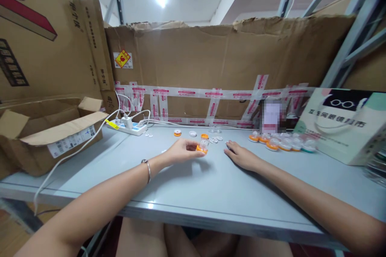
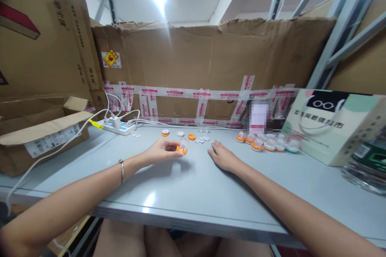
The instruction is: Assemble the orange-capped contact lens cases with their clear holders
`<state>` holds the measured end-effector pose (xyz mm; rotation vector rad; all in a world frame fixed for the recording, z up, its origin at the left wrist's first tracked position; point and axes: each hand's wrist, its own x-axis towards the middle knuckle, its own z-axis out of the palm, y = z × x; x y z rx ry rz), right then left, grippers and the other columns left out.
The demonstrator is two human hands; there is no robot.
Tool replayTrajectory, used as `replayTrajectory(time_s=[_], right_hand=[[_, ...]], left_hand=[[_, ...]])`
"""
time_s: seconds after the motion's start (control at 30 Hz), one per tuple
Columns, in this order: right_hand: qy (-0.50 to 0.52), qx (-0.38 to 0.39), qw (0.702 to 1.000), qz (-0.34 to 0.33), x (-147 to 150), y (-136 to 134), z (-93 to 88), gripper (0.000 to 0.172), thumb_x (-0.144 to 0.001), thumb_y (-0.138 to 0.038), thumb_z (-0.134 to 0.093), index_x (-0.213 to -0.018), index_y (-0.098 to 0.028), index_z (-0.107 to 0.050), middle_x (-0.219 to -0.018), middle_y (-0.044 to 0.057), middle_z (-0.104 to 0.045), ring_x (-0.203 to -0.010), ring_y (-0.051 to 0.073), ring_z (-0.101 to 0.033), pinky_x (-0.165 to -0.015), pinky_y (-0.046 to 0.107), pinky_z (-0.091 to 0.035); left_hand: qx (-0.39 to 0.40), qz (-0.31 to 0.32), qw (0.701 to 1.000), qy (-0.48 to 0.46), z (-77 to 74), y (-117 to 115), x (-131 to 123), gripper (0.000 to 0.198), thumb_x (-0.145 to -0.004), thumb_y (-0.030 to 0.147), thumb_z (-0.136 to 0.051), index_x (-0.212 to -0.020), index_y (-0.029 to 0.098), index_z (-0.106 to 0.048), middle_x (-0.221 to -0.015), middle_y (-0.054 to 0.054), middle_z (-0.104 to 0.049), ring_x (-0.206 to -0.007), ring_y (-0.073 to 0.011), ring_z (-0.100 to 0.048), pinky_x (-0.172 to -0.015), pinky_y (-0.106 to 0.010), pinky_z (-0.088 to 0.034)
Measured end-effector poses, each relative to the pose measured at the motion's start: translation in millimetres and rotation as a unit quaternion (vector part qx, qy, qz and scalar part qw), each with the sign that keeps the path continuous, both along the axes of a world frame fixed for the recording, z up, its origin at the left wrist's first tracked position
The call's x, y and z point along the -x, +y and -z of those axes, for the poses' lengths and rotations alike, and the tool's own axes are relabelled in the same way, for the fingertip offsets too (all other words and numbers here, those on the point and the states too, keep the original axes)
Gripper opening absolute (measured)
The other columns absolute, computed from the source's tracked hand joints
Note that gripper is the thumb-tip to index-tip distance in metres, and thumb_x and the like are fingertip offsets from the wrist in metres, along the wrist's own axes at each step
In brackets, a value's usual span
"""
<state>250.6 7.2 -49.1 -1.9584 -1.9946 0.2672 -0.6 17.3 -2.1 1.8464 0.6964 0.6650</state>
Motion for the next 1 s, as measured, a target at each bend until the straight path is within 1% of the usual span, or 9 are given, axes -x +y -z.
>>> replayTrajectory(time_s=[0.1,0.2,0.27,0.33,0.4,0.57,0.73,0.87,1.0], right_hand=[[0.013,0.006,1.000,-0.004,13.3,2.6,-8.4,0.045,-0.083,-0.036,-0.039,-0.121,-0.014,-0.050,-0.136,0.013,-0.038,-0.129,0.031,-0.026,-0.104,0.049,-0.022],[0.083,-0.054,0.995,-0.007,24.9,-6.0,-24.8,0.040,-0.081,-0.038,-0.044,-0.115,-0.019,-0.055,-0.132,0.011,-0.045,-0.128,0.032,-0.027,-0.102,0.054,-0.021],[0.209,-0.107,0.970,-0.068,36.9,-17.4,-36.7,0.038,-0.079,-0.042,-0.048,-0.110,-0.021,-0.058,-0.125,0.009,-0.052,-0.121,0.028,-0.040,-0.098,0.047,-0.032],[0.315,-0.074,0.937,-0.129,51.7,-29.4,-45.1,0.041,-0.072,-0.042,-0.057,-0.108,-0.023,-0.058,-0.117,0.008,-0.058,-0.107,0.025,-0.053,-0.090,0.042,-0.043],[0.339,-0.056,0.925,-0.163,66.1,-38.8,-47.9,0.043,-0.066,-0.038,-0.064,-0.105,-0.021,-0.058,-0.112,0.008,-0.059,-0.101,0.023,-0.056,-0.084,0.039,-0.047],[0.376,-0.058,0.917,-0.121,78.2,-48.2,-42.8,0.030,-0.067,-0.038,-0.062,-0.091,-0.020,-0.060,-0.095,0.005,-0.064,-0.088,0.020,-0.061,-0.079,0.037,-0.049],[0.342,-0.084,0.936,-0.028,31.2,-36.2,-48.1,0.037,-0.067,-0.041,-0.061,-0.096,-0.020,-0.059,-0.081,0.006,-0.069,-0.084,0.024,-0.063,-0.082,0.042,-0.045],[0.177,-0.150,0.970,0.069,-39.2,-14.0,-55.0,0.034,-0.068,-0.037,-0.059,-0.097,-0.019,-0.057,-0.086,0.008,-0.067,-0.080,0.023,-0.063,-0.073,0.035,-0.046],[0.057,-0.125,0.984,0.110,-87.4,0.8,-53.3,0.023,-0.060,-0.031,-0.063,-0.079,-0.017,-0.060,-0.084,0.013,-0.066,-0.075,0.025,-0.061,-0.063,0.033,-0.042]], left_hand=[[-0.005,0.001,1.000,-0.007,1.9,0.8,0.2,0.028,-0.067,0.028,-0.065,-0.089,0.011,-0.065,-0.090,-0.007,-0.065,-0.082,-0.0158,-0.059,-0.079,-0.027,-0.043],[-0.006,0.002,1.000,-0.012,4.9,2.9,0.4,0.029,-0.067,0.029,-0.065,-0.090,0.011,-0.065,-0.092,-0.008,-0.065,-0.082,-0.0155,-0.059,-0.079,-0.027,-0.043],[-0.001,0.010,1.000,-0.012,7.1,3.8,-0.1,0.032,-0.067,0.030,-0.066,-0.093,0.012,-0.065,-0.092,-0.008,-0.066,-0.083,-0.0154,-0.060,-0.079,-0.027,-0.044],[0.006,0.027,1.000,-0.014,8.7,3.5,-1.0,0.035,-0.066,0.031,-0.067,-0.096,0.012,-0.065,-0.092,-0.008,-0.066,-0.082,-0.0154,-0.060,-0.079,-0.027,-0.044],[0.012,0.049,0.999,-0.013,9.0,2.1,-2.0,0.038,-0.065,0.032,-0.068,-0.097,0.012,-0.064,-0.092,-0.007,-0.067,-0.082,-0.0158,-0.060,-0.079,-0.027,-0.044],[0.023,0.082,0.996,0.010,9.5,-1.2,-3.8,0.047,-0.064,0.033,-0.069,-0.106,0.015,-0.061,-0.095,-0.006,-0.067,-0.089,-0.0191,-0.060,-0.083,-0.030,-0.044],[-0.012,-0.035,0.999,0.040,10.3,-2.7,-4.4,0.069,-0.056,0.034,-0.075,-0.118,0.014,-0.052,-0.117,-0.016,-0.056,-0.101,-0.0252,-0.056,-0.088,-0.037,-0.044],[-0.042,-0.035,0.997,0.047,7.8,-3.8,-4.0,0.051,-0.067,0.036,-0.067,-0.111,0.013,-0.056,-0.112,-0.014,-0.059,-0.096,-0.0197,-0.059,-0.088,-0.034,-0.045],[-0.066,-0.037,0.996,0.055,7.8,-2.6,-4.5,0.044,-0.069,0.035,-0.064,-0.106,0.012,-0.060,-0.108,-0.012,-0.061,-0.096,-0.0178,-0.058,-0.088,-0.033,-0.045]])
